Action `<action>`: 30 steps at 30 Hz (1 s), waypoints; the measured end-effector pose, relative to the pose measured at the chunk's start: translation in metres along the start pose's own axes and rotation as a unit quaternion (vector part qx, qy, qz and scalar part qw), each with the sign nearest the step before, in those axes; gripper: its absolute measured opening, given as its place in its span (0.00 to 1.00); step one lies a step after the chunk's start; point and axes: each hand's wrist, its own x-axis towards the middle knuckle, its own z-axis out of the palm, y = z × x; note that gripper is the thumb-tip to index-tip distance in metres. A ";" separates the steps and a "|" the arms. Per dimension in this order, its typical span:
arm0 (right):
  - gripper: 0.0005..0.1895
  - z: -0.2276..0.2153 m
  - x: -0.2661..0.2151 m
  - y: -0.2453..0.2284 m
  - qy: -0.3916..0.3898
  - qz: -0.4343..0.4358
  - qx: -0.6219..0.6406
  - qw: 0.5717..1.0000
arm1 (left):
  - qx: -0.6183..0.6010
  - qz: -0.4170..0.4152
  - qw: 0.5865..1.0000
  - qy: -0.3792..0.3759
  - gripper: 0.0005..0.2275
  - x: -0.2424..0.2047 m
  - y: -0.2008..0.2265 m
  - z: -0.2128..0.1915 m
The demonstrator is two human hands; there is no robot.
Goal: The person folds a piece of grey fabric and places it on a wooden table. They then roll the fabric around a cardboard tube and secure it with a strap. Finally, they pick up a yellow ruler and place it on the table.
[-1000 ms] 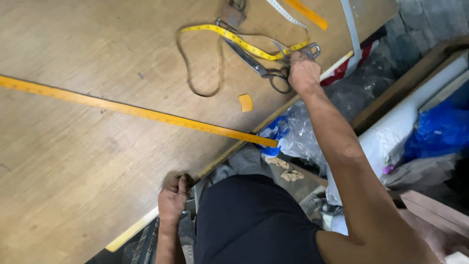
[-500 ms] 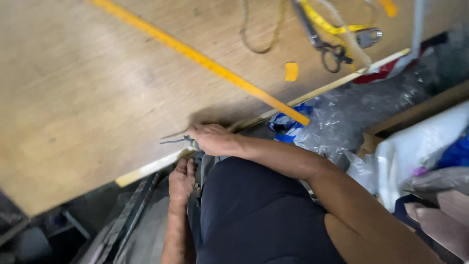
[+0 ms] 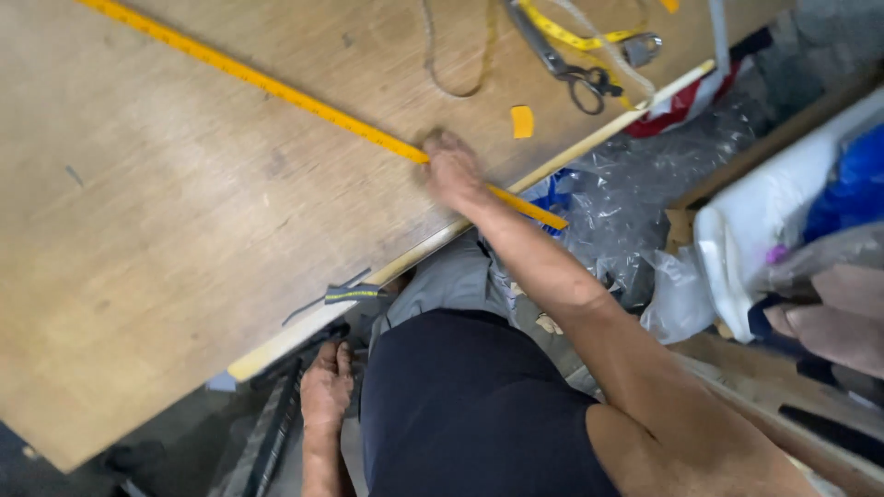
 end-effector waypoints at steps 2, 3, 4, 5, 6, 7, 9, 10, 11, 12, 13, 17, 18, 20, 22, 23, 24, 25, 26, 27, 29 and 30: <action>0.25 -0.019 -0.012 -0.020 -0.101 0.059 0.028 0.993 | -0.011 0.013 1.000 0.003 0.14 0.006 0.015 -0.019; 0.25 -0.033 -0.023 -0.028 -0.093 0.065 0.028 0.993 | -0.008 0.022 1.000 0.004 0.14 0.011 0.019 -0.024; 0.20 -0.046 -0.034 -0.037 -0.099 0.074 0.087 0.989 | -0.003 0.038 0.999 0.018 0.15 0.014 0.022 -0.029; 0.16 -0.059 -0.045 -0.046 -0.104 0.082 0.146 0.980 | 0.002 0.054 0.998 0.032 0.15 0.017 0.026 -0.033; 0.16 -0.049 -0.054 -0.045 -0.101 0.087 0.146 0.980 | 0.004 0.059 0.998 0.030 0.15 0.019 0.030 -0.037; 0.10 -0.040 -0.062 -0.044 -0.060 0.046 0.116 0.990 | 0.006 0.054 0.998 0.021 0.15 0.020 0.034 -0.040; 0.10 -0.034 -0.067 -0.041 -0.011 0.011 0.083 0.996 | 0.011 0.059 0.998 0.012 0.15 0.024 0.048 -0.050; 0.10 -0.034 -0.068 -0.042 -0.012 -0.032 0.073 0.997 | -0.052 0.016 0.998 0.012 0.16 0.022 0.056 -0.057; 0.12 -0.035 -0.070 -0.042 -0.014 -0.074 0.062 0.995 | -0.114 -0.028 0.993 0.011 0.17 0.021 0.063 -0.063; 0.12 -0.042 -0.071 -0.043 -0.013 -0.069 0.063 0.996 | -0.111 -0.026 0.993 0.009 0.17 0.027 0.058 -0.065; 0.13 -0.049 -0.071 -0.045 -0.025 -0.130 0.047 0.990 | -0.261 0.024 0.965 0.031 0.16 0.033 0.054 -0.067; 0.12 -0.060 -0.068 -0.037 -0.061 -0.280 -0.006 0.958 | -0.589 -0.003 0.801 0.111 0.31 0.076 0.052 -0.083; 0.12 -0.061 -0.069 -0.030 -0.060 -0.280 -0.004 0.958 | -0.587 -0.003 0.802 0.112 0.31 0.088 0.048 -0.084; 0.13 -0.061 -0.075 -0.018 -0.058 -0.351 -0.001 0.935 | -0.740 -0.088 0.643 0.176 0.17 0.108 0.038 -0.087; 0.14 -0.044 -0.076 0.002 -0.051 -0.356 0.026 0.933 | -0.740 -0.099 0.641 0.176 0.14 0.092 0.068 -0.090; 0.14 -0.037 -0.075 0.013 -0.040 -0.362 0.046 0.930 | -0.745 -0.106 0.635 0.173 0.12 0.085 0.085 -0.092; 0.14 -0.025 -0.072 0.027 -0.040 -0.360 0.049 0.931 | -0.742 -0.107 0.638 0.174 0.12 0.093 0.078 -0.077; 0.14 -0.015 -0.068 0.041 -0.017 -0.361 0.044 0.932 | -0.720 -0.140 0.655 0.184 0.11 0.101 0.072 -0.062; 0.14 -0.003 -0.064 0.054 0.006 -0.362 0.041 0.931 | -0.695 -0.173 0.670 0.194 0.12 0.108 0.064 -0.048; 0.14 -0.010 -0.062 0.067 0.006 -0.361 0.045 0.931 | -0.692 -0.174 0.672 0.196 0.12 0.112 0.071 -0.035; 0.21 -0.022 -0.057 0.088 0.055 -0.300 0.063 0.950 | -0.623 -0.144 0.745 0.189 0.09 0.114 0.081 -0.011; 0.21 -0.022 -0.056 0.103 0.053 -0.304 0.066 0.949 | -0.622 -0.147 0.744 0.194 0.09 0.112 0.092 -0.007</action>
